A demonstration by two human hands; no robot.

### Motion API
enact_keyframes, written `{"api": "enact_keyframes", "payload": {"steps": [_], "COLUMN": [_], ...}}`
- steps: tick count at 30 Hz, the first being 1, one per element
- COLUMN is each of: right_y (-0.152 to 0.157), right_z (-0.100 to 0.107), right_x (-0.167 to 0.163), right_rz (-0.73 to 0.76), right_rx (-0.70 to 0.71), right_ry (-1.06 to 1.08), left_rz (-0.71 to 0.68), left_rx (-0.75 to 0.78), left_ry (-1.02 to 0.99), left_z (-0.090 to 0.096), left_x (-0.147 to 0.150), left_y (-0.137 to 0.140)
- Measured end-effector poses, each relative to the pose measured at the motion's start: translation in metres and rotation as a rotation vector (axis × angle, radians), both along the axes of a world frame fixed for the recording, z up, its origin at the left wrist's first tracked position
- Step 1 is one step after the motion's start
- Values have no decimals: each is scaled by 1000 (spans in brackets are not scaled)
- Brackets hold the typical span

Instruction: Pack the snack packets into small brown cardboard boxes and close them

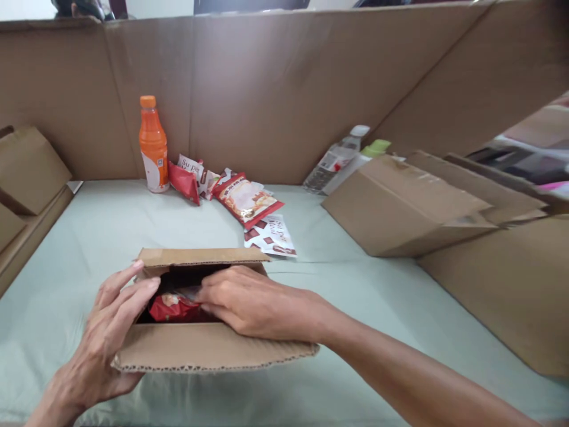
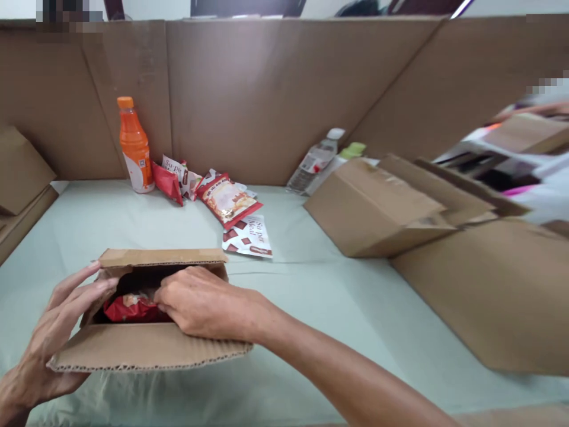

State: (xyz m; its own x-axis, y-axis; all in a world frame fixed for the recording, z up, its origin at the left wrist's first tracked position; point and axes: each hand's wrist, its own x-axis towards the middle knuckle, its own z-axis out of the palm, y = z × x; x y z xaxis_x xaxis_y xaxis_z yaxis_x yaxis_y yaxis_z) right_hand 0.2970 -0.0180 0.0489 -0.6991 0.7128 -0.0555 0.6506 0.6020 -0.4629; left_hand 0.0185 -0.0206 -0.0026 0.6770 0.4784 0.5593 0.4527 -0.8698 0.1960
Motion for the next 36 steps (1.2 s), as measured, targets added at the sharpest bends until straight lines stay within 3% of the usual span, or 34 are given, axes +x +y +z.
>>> {"api": "enact_keyframes", "payload": {"steps": [3, 6, 9, 12, 15, 19, 24, 28, 30, 32, 36], "right_y": [-22, -31, -13, 17, 41, 41, 1, -29, -41, -50, -55], "right_z": [7, -9, -59, -118, -151, -145, -98, -72, -81, -104, -159], "right_x": [37, 95, 147, 170, 165, 149, 136, 130, 132, 137, 149], "right_rz": [-70, -381, -673, -686, -715, -684, -633, -582, -442, -338, -403], "right_rx": [115, 273, 366, 368, 405, 370, 215, 175, 200, 232, 395], "right_ry": [295, 429, 105, -402, -564, -572, -562, -313, -195, -165, -242], "left_rz": [-17, -14, -1, -8, -25, 9, -6, -23, -21, -21, -28], "left_rx": [1, -26, -54, -59, -46, -33, 0, 10, 10, 25, 23], "left_ry": [60, 32, -9, -21, 2, 31, 19, 28, 39, 43, 65], "left_z": [2, 0, -4, -6, -4, -1, -5, -6, -3, 1, 3], "left_x": [1, 3, 7, 10, 11, 10, 10, 12, 13, 14, 14], "left_y": [3, 2, 1, 1, 1, -2, -1, 0, -1, -2, -2]}}
